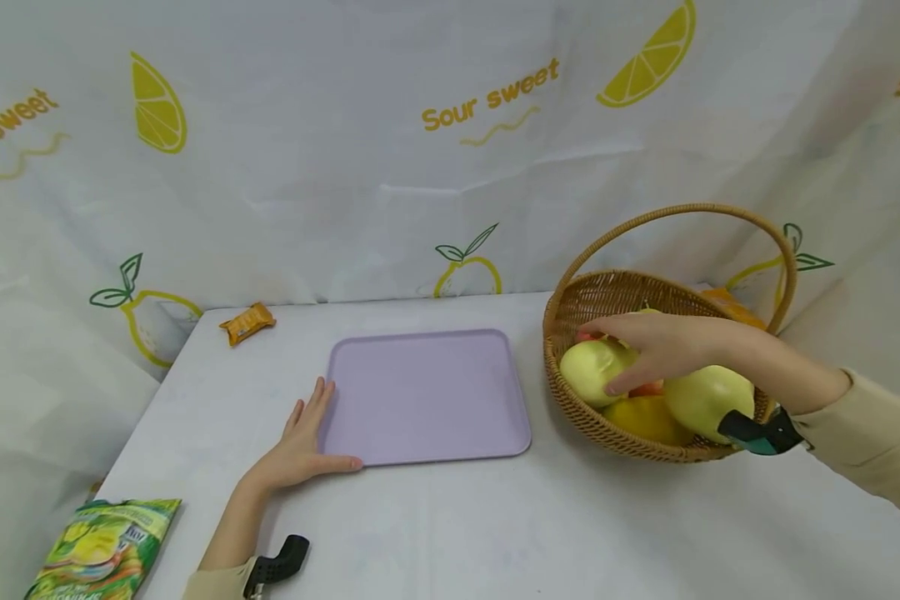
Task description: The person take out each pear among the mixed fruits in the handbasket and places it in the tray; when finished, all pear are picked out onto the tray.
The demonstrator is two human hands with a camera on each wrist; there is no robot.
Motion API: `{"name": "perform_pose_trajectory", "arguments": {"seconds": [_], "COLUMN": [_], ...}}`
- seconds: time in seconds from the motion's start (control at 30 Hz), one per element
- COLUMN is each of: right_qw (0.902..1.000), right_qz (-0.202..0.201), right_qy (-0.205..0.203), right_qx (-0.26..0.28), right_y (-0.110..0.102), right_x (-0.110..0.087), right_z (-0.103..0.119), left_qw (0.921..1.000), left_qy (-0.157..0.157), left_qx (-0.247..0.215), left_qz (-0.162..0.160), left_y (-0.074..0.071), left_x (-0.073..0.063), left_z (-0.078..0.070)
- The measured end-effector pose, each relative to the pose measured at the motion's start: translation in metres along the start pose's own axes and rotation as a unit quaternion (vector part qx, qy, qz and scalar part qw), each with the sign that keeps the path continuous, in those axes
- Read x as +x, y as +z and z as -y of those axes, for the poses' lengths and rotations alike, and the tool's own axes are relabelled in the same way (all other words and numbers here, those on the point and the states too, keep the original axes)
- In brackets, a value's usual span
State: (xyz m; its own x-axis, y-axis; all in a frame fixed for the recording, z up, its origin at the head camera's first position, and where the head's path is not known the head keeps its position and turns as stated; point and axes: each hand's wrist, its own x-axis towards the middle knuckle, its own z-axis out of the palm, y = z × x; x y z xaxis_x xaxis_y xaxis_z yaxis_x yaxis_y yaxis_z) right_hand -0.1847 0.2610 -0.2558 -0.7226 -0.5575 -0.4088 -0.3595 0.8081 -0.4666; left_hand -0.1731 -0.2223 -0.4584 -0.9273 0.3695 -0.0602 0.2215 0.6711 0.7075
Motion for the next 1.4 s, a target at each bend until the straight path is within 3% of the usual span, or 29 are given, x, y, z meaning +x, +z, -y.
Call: {"name": "perform_pose_trajectory", "arguments": {"seconds": [0.2,0.43,0.77,1.1,1.4], "right_qw": [0.9985,0.9978,0.9987,0.9967,0.9866], "right_qz": [0.041,0.023,-0.009,-0.070,-0.100], "right_qy": [0.027,0.012,0.001,0.019,0.025], "right_qx": [-0.026,-0.061,-0.050,0.037,0.126], "right_y": [-0.005,-0.005,-0.002,-0.002,-0.004], "right_x": [0.007,0.013,0.013,0.003,-0.002], "right_z": [0.001,-0.003,-0.006,-0.006,0.000], "left_qw": [1.0000,0.9998,0.9997,0.9995,0.9997], "left_qy": [0.002,0.010,0.011,0.015,0.009], "left_qx": [0.007,0.015,0.019,0.026,0.021], "left_qz": [-0.002,-0.003,-0.006,-0.007,-0.008], "left_y": [0.001,-0.001,-0.002,-0.001,-0.001], "left_x": [0.001,0.003,0.001,0.001,0.002], "left_z": [0.001,0.000,0.001,0.002,0.000]}}
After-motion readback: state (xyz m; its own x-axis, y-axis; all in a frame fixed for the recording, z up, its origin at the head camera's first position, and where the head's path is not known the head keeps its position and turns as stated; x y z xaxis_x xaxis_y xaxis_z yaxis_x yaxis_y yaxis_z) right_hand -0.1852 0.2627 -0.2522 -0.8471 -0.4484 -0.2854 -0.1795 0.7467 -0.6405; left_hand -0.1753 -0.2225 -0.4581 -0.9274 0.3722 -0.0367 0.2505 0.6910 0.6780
